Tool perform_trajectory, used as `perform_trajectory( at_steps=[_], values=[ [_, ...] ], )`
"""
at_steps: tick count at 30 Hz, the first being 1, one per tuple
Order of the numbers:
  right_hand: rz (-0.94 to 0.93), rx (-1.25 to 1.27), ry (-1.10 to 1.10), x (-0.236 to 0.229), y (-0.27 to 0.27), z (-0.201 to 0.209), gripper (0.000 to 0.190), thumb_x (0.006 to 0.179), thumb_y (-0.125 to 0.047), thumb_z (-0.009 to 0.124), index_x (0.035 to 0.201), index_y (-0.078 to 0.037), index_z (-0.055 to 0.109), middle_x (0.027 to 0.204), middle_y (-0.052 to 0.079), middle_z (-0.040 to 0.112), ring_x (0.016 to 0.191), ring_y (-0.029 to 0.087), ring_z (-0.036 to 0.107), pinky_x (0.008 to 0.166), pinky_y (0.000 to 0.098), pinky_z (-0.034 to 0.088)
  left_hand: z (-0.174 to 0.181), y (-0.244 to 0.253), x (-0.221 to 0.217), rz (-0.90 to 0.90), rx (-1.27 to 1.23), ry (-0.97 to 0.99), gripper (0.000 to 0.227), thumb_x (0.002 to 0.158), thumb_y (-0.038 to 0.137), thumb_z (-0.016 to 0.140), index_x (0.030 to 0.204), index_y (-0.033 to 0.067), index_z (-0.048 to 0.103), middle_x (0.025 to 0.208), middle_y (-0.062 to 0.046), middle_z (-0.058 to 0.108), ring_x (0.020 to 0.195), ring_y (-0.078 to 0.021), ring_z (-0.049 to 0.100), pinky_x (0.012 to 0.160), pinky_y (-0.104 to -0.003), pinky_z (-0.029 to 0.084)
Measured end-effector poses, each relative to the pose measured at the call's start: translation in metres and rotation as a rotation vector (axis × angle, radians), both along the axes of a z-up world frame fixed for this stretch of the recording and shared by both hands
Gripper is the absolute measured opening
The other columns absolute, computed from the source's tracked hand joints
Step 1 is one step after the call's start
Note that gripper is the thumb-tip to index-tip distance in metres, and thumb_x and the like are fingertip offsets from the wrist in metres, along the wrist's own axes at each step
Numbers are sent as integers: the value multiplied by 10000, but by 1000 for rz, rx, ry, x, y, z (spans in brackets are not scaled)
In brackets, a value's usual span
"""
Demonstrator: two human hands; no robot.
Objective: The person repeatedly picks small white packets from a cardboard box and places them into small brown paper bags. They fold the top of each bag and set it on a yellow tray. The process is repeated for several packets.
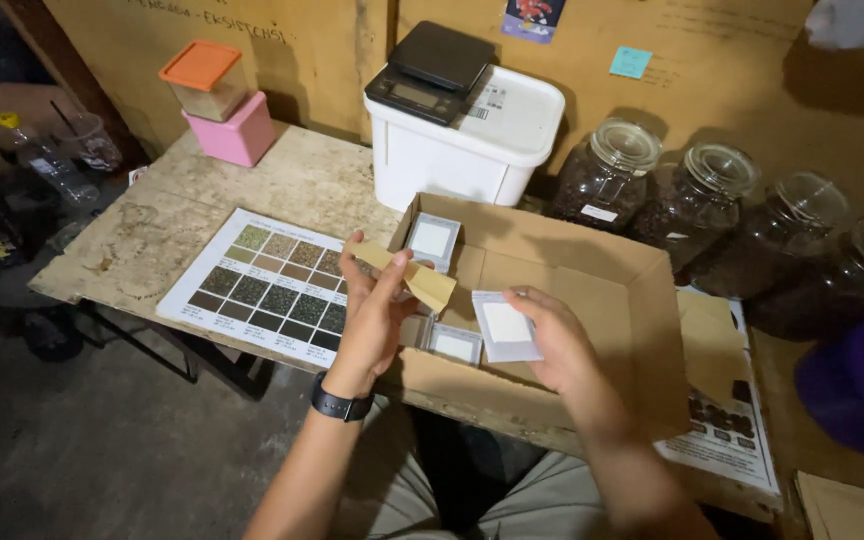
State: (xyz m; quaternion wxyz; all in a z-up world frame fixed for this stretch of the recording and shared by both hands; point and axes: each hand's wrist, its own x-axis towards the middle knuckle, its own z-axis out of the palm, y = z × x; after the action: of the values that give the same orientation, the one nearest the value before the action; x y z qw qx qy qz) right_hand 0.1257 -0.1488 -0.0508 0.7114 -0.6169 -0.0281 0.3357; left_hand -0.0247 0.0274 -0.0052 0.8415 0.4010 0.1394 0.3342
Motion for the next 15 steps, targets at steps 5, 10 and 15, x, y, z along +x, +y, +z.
perform_trajectory(
  at_steps=[5, 10, 15],
  values=[
    [50, -37, -24, -24, 1, 29, 172, 952, -181, 654, 1065, -66, 715, 671, 81, 619, 476, 197, 650, 287, 192, 377, 21, -9, -5, -7, 37, 18, 904, 948, 274, 643, 1559, 124, -6, 1249, -246, 438, 1152, -433, 584, 947, -722, 440],
    [51, -3, -10, -38, -2, 43, 250, 877, -99, 675, 1115, -27, 697, 680, 85, 616, 465, 177, 628, 301, 197, 394, 18, -10, -3, -6, 36, 18, 908, 945, 260, 643, 1558, 124, -14, 1275, -273, 408, 1184, -450, 553, 956, -747, 406],
    [76, 36, -20, -37, -4, 39, 171, 926, -143, 665, 1043, -22, 698, 649, 66, 587, 451, 138, 587, 306, 157, 347, 20, -11, -3, -49, 59, 18, 933, 941, 257, 649, 1560, 123, -36, 1293, -290, 414, 1219, -489, 547, 952, -767, 372]
  ],
)
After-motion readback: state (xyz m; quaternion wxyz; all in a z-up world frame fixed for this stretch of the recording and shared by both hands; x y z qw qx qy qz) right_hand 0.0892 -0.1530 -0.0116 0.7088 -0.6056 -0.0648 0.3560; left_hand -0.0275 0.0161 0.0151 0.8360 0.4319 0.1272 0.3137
